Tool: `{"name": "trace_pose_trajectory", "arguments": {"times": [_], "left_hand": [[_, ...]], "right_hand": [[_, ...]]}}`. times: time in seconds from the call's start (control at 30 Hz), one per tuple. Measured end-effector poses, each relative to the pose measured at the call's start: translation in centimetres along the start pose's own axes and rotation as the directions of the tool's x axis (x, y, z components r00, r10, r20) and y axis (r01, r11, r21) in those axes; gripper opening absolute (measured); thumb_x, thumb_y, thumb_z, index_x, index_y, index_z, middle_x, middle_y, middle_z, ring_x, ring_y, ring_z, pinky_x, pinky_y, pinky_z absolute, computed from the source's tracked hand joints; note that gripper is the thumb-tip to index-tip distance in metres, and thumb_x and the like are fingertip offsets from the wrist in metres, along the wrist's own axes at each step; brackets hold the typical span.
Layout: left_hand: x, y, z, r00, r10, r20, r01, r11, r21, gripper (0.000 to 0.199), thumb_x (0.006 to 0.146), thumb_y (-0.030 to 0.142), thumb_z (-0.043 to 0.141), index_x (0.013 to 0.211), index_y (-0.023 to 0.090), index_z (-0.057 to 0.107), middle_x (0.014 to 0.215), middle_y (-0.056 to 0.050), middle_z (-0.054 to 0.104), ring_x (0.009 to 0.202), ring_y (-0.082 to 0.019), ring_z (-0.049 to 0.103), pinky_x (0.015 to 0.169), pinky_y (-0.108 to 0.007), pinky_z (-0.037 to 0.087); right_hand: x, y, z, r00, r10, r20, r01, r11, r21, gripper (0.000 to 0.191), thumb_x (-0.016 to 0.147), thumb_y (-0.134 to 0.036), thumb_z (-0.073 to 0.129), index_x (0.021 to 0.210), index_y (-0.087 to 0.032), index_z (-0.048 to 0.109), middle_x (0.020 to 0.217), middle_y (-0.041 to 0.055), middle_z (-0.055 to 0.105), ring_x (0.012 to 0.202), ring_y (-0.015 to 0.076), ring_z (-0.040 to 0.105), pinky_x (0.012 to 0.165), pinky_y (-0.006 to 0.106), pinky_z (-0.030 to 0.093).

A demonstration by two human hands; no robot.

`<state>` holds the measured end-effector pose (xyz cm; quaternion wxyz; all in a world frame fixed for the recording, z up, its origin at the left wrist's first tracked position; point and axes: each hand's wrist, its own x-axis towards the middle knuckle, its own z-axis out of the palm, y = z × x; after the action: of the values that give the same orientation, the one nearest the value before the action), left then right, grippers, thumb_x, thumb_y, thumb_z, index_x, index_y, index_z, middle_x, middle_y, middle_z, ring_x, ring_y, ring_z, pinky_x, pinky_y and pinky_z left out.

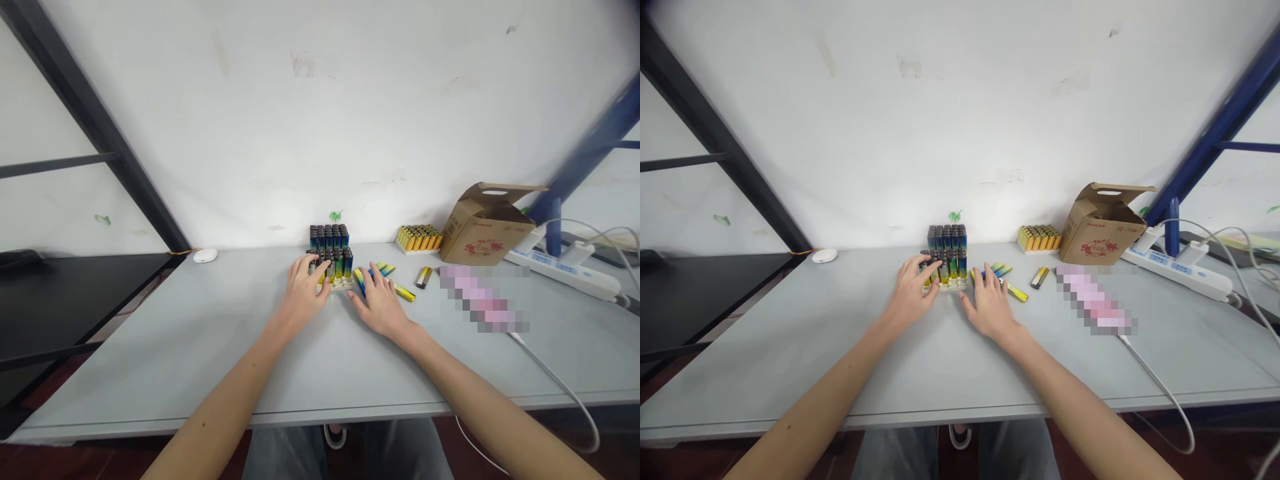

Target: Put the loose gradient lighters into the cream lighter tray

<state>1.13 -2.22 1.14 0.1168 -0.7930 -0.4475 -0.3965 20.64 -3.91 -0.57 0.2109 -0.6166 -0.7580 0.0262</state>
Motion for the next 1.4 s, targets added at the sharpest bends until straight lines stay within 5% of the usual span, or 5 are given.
{"name": "trace_pose_trajectory", "arguments": {"times": [0.2,0.4,0.83,1.07,1.4], "left_hand": [[0.0,0.0,0.0,1.0,-0.013,-0.004,0.013,1.0,-0.005,0.034,0.087,0.016,0.05,0.119,0.018,0.062,0.123,-0.013,0.052,0.119,-0.028,0.047,0.101,-0.048,0.042],[0.0,-0.2,0.0,1.0,-0.019,0.007,0.019,1.0,-0.009,0.034,0.087,0.017,0.05,0.119,0.018,0.062,0.122,-0.013,0.052,0.12,-0.028,0.047,0.102,-0.047,0.041],[0.2,-0.2,-0.3,0.995,-0.099,-0.025,0.099,0.995,-0.02,0.042,0.087,0.02,0.05,0.129,0.016,0.05,0.124,-0.014,0.054,0.118,-0.028,0.048,0.102,-0.044,0.039],[0.6,-0.8,-0.5,0.946,-0.296,-0.131,0.29,0.955,-0.067,0.032,0.085,0.02,0.051,0.117,0.017,0.053,0.116,-0.011,0.059,0.114,-0.027,0.05,0.102,-0.044,0.038],[0.4,-1.3,-0.1,0.922,-0.364,-0.135,0.35,0.93,-0.111,0.032,0.086,0.02,0.051,0.117,0.016,0.051,0.117,-0.011,0.06,0.115,-0.027,0.051,0.102,-0.045,0.038]], "right_hand": [[1.4,2.1,-1.3,0.985,0.025,-0.169,-0.019,0.999,0.032,0.048,0.092,-0.028,0.036,0.137,-0.011,0.044,0.143,0.0172,0.046,0.127,0.0295,0.047,0.101,0.041,0.039],[1.9,4.8,-2.7,0.978,0.203,-0.04,-0.207,0.954,-0.217,0.04,0.087,-0.02,0.043,0.123,-0.012,0.057,0.105,0.0146,0.07,0.104,0.0325,0.06,0.086,0.042,0.042],[1.7,5.1,-2.9,0.994,0.014,0.109,0.004,0.986,-0.167,0.035,0.076,-0.012,0.05,0.104,-0.022,0.069,0.104,0.0092,0.068,0.099,0.0274,0.058,0.083,0.035,0.039],[2.3,6.5,-2.6,0.999,0.042,0.027,-0.045,0.986,0.161,0.028,0.073,-0.015,0.055,0.099,-0.018,0.065,0.099,0.0093,0.066,0.087,0.0227,0.061,0.074,0.031,0.043],[7.3,2.9,-4.0,0.996,0.074,0.055,-0.077,0.333,0.94,0.028,0.073,-0.035,0.069,0.076,-0.022,0.043,0.06,-0.0065,0.053,0.057,0.0109,0.055,0.058,0.025,0.041]]}}
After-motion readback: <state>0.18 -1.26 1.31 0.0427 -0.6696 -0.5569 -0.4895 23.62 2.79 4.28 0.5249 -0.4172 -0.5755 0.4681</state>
